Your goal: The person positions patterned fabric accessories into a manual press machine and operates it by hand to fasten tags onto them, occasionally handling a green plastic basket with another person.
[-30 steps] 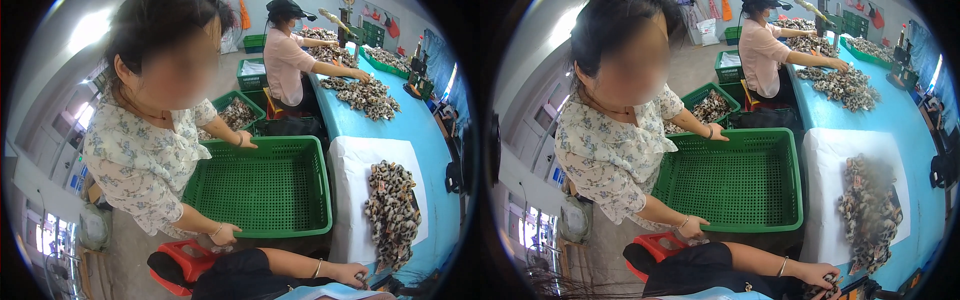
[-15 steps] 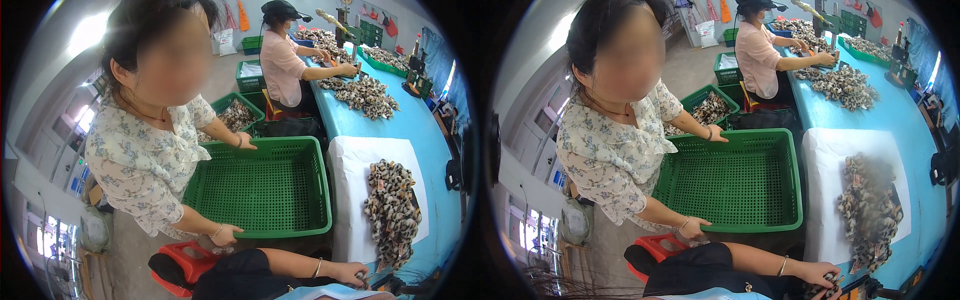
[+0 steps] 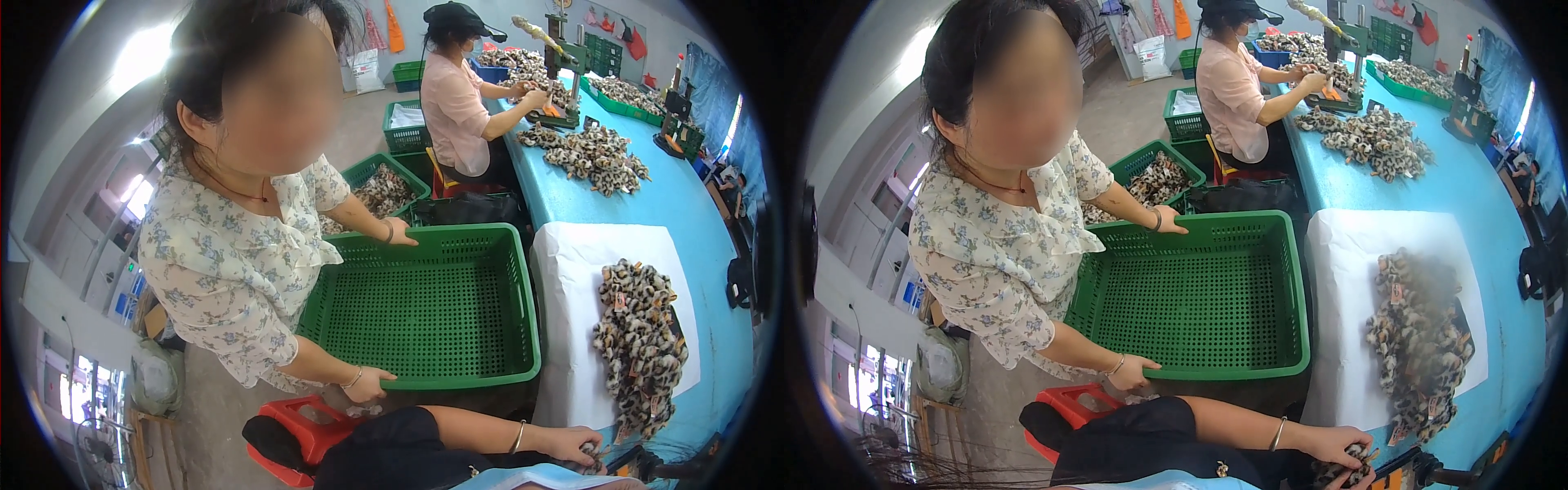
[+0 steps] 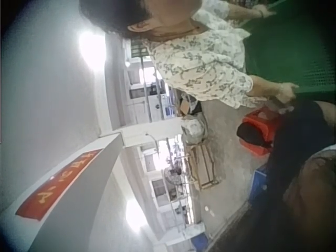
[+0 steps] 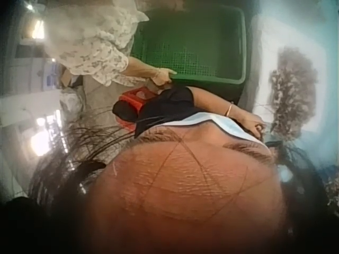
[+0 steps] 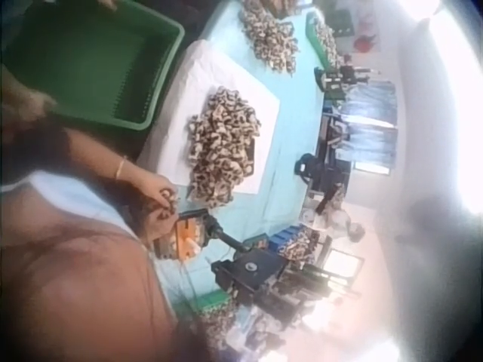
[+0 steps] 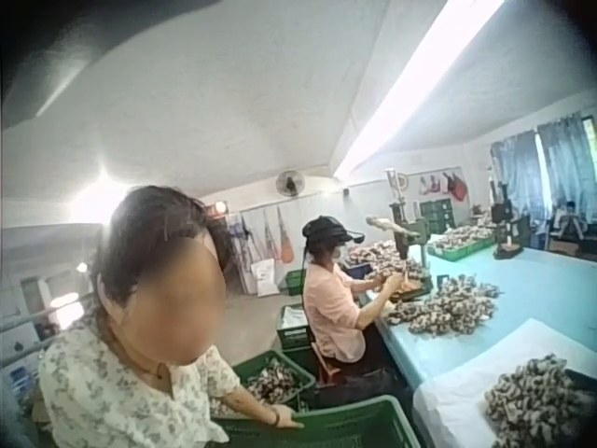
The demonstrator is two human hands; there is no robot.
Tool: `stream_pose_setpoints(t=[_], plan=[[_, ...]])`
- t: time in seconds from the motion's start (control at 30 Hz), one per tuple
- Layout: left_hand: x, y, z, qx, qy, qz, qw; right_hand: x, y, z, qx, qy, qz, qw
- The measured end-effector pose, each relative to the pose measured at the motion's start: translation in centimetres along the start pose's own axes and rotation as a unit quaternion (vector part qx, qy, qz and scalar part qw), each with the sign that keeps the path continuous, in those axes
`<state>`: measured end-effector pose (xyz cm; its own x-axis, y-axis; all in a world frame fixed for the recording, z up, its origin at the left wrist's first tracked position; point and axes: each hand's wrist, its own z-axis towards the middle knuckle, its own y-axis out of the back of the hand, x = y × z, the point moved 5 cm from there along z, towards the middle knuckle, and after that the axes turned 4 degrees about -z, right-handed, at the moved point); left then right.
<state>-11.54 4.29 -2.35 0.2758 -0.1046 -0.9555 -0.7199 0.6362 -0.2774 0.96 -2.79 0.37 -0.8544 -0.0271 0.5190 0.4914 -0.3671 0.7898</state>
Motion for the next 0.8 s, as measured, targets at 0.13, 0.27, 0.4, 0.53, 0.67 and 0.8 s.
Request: stream_pose_setpoints(t=[0.13,0.27,0.4,0.53,0.67,0.8], plan=[[-0.3,0.1,-0.1,-0.005,0.001,0.008,1.0,-0.1,-0.1,-0.1,-0.006,0.001,-0.063,0.998],[-1.0,0.2,-0.4,-0.008,0.001,0.026,1.0,-0.4,-0.5,0.9,0.025,-0.023,-0.027,0.999],[-1.1,0.4,-0.4,-0.01,-0.01,0.043,0.999,1.7,0.1,0.2,-0.095,0.208,0.054,0.972],[-1.3,-0.1,0.0,0.007,-0.005,0.027,1.0,-0.1,-0.1,0.4,-0.215,0.424,0.13,0.87],[-0.7,0.3,-0.3,-0.006,-0.014,0.043,0.999,1.8,0.5,0.3,0.011,-0.031,-0.007,0.999],[-1.0,0.1,-0.2,-0.004,-0.008,0.05,0.999,1.8,0.8,0.4,0.019,-0.014,-0.006,1.0]])
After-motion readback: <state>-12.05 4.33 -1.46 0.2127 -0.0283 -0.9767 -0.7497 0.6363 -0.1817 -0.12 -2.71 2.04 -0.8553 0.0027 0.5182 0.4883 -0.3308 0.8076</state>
